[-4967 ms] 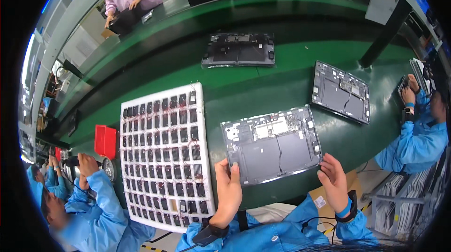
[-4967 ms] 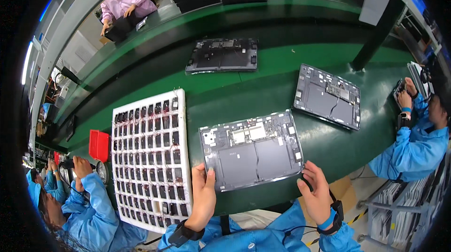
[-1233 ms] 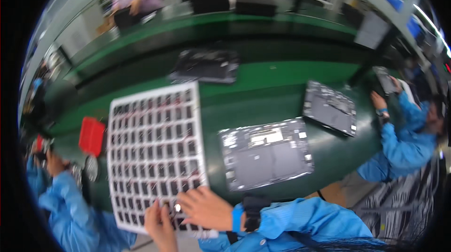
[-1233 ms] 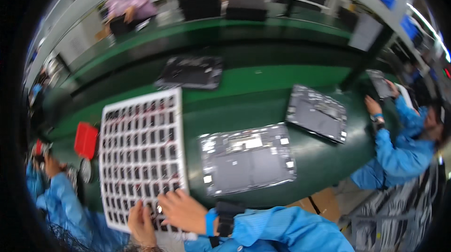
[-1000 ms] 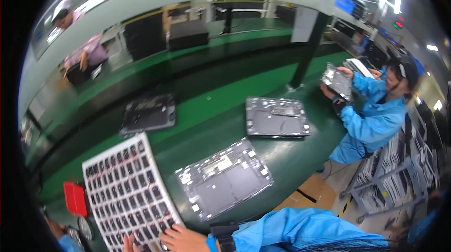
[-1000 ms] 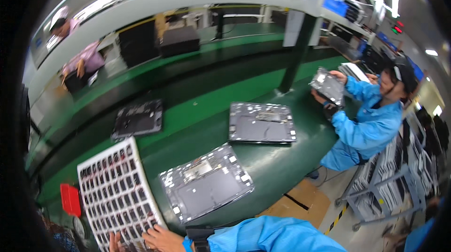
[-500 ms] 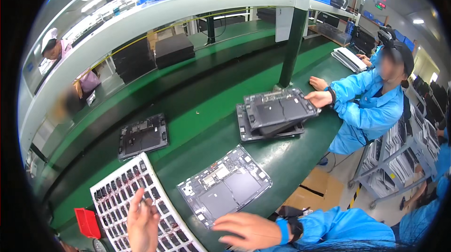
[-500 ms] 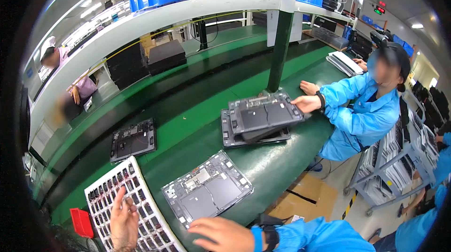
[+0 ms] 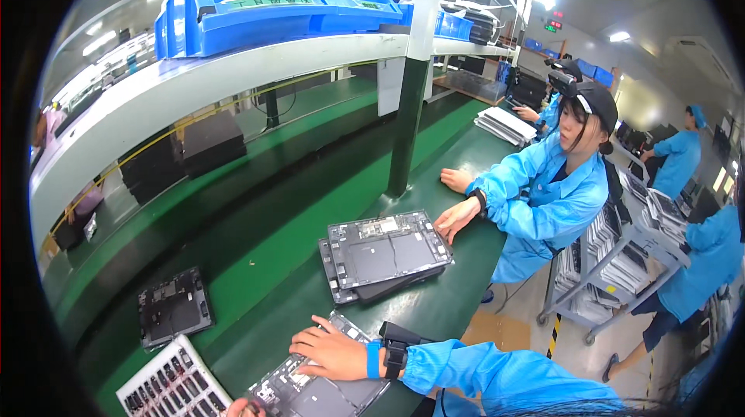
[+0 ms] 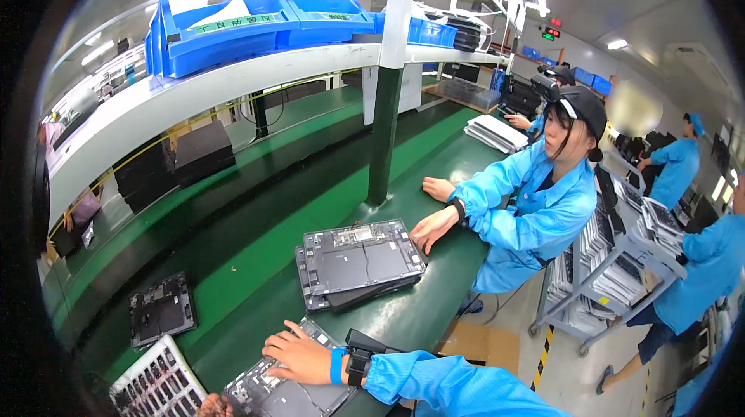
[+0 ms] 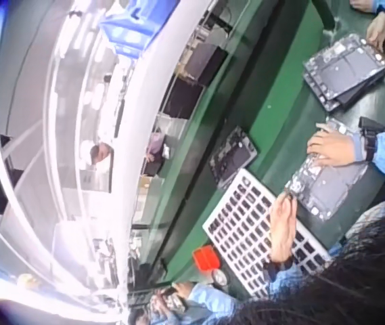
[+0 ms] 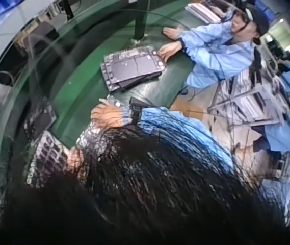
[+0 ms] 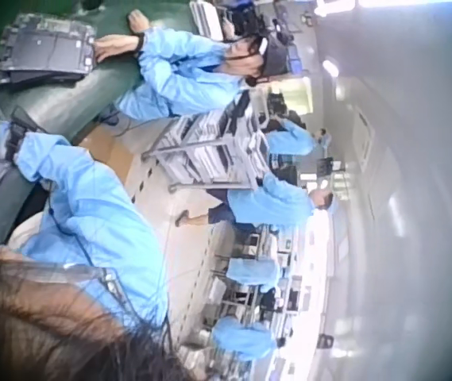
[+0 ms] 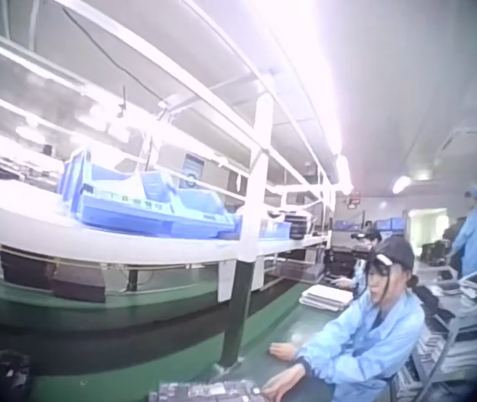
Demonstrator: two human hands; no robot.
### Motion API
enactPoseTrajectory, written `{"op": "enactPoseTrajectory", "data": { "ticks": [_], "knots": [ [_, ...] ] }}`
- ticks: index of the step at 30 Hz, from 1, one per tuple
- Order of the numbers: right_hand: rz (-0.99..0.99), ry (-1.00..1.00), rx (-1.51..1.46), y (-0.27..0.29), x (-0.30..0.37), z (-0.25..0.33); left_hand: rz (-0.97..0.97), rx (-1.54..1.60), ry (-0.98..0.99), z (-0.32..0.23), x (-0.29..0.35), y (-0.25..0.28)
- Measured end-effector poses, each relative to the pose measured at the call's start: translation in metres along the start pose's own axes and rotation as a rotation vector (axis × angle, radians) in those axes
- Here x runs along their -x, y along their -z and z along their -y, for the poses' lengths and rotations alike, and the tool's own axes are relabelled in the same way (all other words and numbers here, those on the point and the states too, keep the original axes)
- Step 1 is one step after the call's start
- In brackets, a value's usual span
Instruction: Assembling internal components of a tablet device by connecting cables and boards.
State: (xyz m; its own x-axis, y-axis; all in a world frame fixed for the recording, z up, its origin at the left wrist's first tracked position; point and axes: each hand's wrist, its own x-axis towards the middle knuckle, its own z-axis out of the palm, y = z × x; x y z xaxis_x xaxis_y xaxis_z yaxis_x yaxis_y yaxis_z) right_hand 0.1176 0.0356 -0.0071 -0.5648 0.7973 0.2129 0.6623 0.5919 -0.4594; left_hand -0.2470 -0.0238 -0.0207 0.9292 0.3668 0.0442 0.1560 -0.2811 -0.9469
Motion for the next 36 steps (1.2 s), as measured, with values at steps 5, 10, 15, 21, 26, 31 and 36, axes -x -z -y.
{"op": "enactPoseTrajectory", "data": {
  "ticks": [5, 10, 15, 21, 26, 31, 36],
  "knots": [
    [0.013, 0.035, -0.097, 0.003, 0.001, -0.009, 0.138, -2.259, -1.453, 0.013, -0.026, 0.107],
    [-0.049, 0.042, -0.07, 0.007, 0.002, -0.004, 0.224, -2.205, -1.447, -0.014, -0.006, 0.164],
    [0.009, 0.119, -0.313, 0.029, 0.025, 0.047, 0.493, -2.157, -1.468, -0.066, -0.027, 0.191],
    [0.121, -0.053, -0.798, 0.078, 0.056, 0.116, 0.044, -2.468, -1.792, -0.039, -0.074, 0.177],
    [0.084, -0.082, -0.859, 0.041, 0.056, 0.097, 0.315, -2.49, -1.889, -0.042, -0.088, 0.162],
    [-0.097, -0.096, -0.75, 0.036, 0.055, 0.109, 0.058, -2.178, -1.919, -0.014, -0.106, 0.172],
    [0.262, -0.211, -0.956, 0.045, 0.055, 0.105, 0.362, -2.527, -1.907, -0.003, -0.078, 0.179]
  ]
}}
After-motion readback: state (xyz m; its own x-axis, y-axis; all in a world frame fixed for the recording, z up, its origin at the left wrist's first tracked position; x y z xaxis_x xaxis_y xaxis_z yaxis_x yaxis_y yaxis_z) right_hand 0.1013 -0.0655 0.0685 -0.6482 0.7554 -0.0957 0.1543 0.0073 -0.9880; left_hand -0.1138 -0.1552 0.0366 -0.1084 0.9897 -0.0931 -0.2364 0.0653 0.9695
